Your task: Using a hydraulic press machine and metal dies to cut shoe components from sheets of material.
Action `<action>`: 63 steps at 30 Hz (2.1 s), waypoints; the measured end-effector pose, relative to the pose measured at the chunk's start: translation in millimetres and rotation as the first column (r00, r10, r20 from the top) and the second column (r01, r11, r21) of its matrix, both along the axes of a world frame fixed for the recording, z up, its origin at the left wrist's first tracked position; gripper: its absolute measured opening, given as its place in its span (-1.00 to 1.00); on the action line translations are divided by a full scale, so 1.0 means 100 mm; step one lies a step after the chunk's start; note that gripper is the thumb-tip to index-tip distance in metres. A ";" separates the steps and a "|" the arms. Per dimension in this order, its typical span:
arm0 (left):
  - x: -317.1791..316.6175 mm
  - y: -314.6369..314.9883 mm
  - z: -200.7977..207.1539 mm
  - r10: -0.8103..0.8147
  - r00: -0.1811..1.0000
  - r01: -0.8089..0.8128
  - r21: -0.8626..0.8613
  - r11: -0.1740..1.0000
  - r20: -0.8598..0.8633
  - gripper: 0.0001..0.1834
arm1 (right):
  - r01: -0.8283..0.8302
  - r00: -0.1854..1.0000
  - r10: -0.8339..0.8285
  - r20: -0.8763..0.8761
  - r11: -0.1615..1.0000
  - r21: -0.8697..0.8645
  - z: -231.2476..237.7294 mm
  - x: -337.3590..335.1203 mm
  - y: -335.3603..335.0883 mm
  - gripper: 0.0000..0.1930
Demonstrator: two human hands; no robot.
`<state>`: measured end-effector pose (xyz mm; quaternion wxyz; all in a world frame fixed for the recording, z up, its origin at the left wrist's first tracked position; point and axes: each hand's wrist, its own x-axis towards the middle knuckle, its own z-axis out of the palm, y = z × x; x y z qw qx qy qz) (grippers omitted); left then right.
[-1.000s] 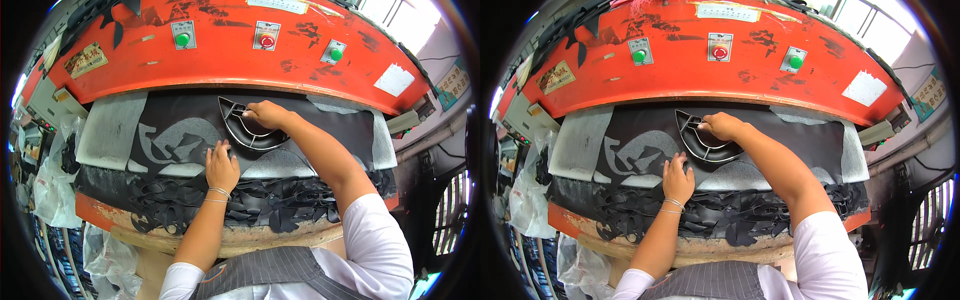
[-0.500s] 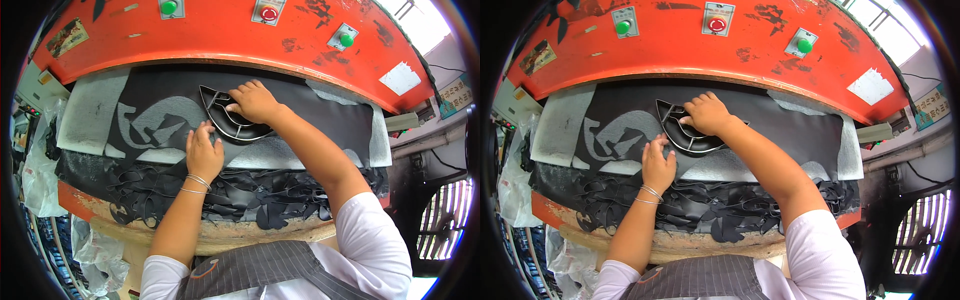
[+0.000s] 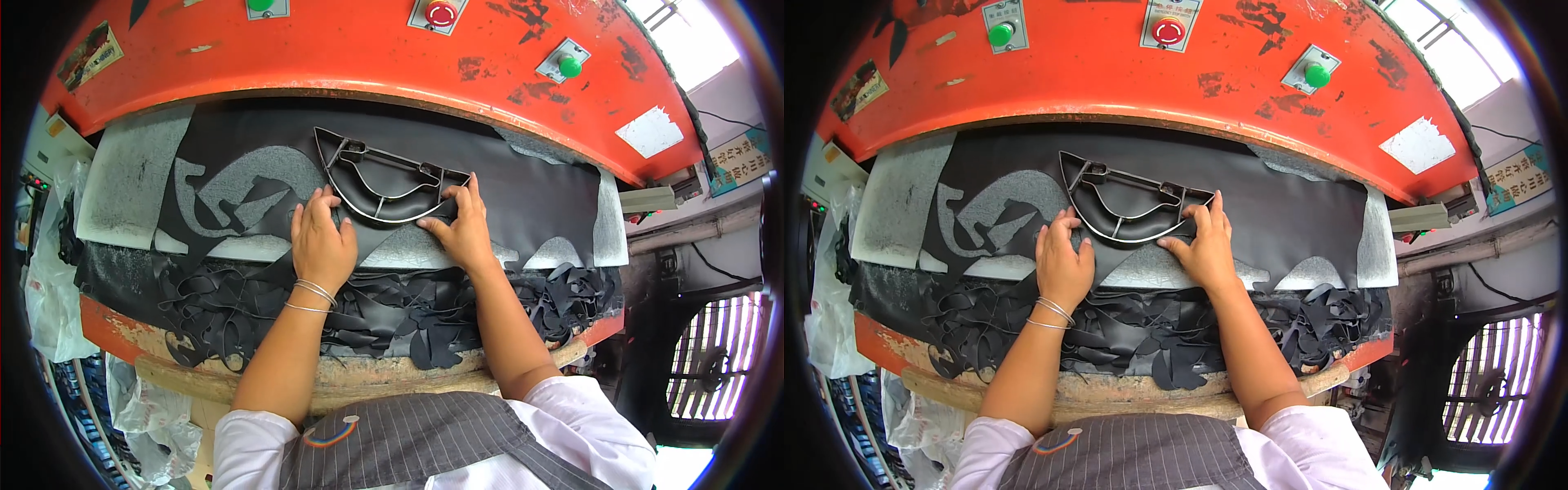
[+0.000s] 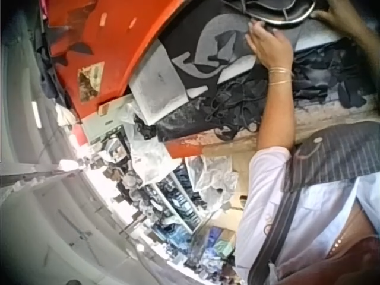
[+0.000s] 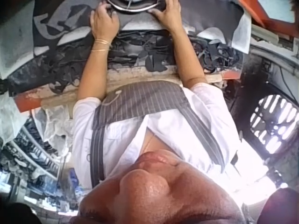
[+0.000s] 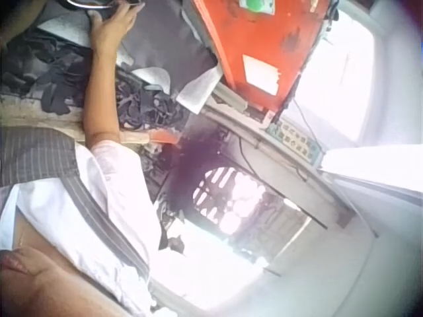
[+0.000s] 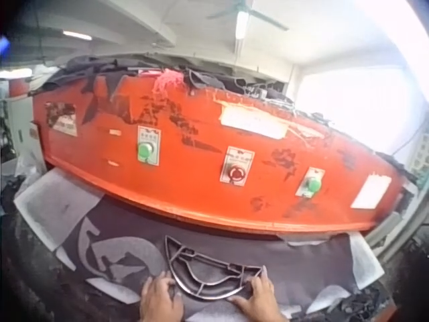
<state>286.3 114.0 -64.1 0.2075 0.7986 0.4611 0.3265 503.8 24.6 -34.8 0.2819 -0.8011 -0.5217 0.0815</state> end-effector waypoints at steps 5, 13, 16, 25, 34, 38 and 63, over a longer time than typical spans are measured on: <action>-0.05 0.00 -0.01 0.018 1.000 -0.018 -0.026 1.000 0.023 -0.68 | -0.018 0.999 0.017 0.036 0.999 0.030 -0.09 0.02 0.06 -0.39; -0.03 -0.04 0.05 -0.006 0.999 0.008 -0.052 0.999 0.043 -0.67 | -0.015 0.996 0.008 0.086 0.997 0.079 -0.05 0.03 -0.01 -0.39; -0.03 -0.07 0.05 0.003 1.000 -0.001 -0.055 0.998 0.028 -0.69 | -0.023 0.995 0.018 0.096 0.998 0.058 -0.04 0.05 -0.04 -0.38; -0.48 0.25 0.61 0.047 0.845 -0.011 -0.071 0.997 0.532 -0.80 | 0.458 0.874 -0.092 -0.477 0.481 0.747 0.91 0.29 -0.22 -0.41; -1.26 0.48 1.88 -0.085 0.955 -0.080 0.526 0.846 0.283 -0.69 | 0.373 0.855 -0.485 -0.184 0.328 0.868 1.69 0.29 -0.20 -0.34; -1.44 -0.20 1.86 -0.141 0.947 0.007 0.421 0.907 0.289 -0.71 | 0.234 0.938 -0.341 -0.065 0.483 0.844 1.41 0.00 -0.90 -0.38; -1.42 -1.89 0.70 -0.576 0.781 0.452 -0.418 0.788 -0.242 -0.65 | -0.911 0.302 0.947 -0.112 0.252 -0.327 0.97 -0.82 -1.16 -0.82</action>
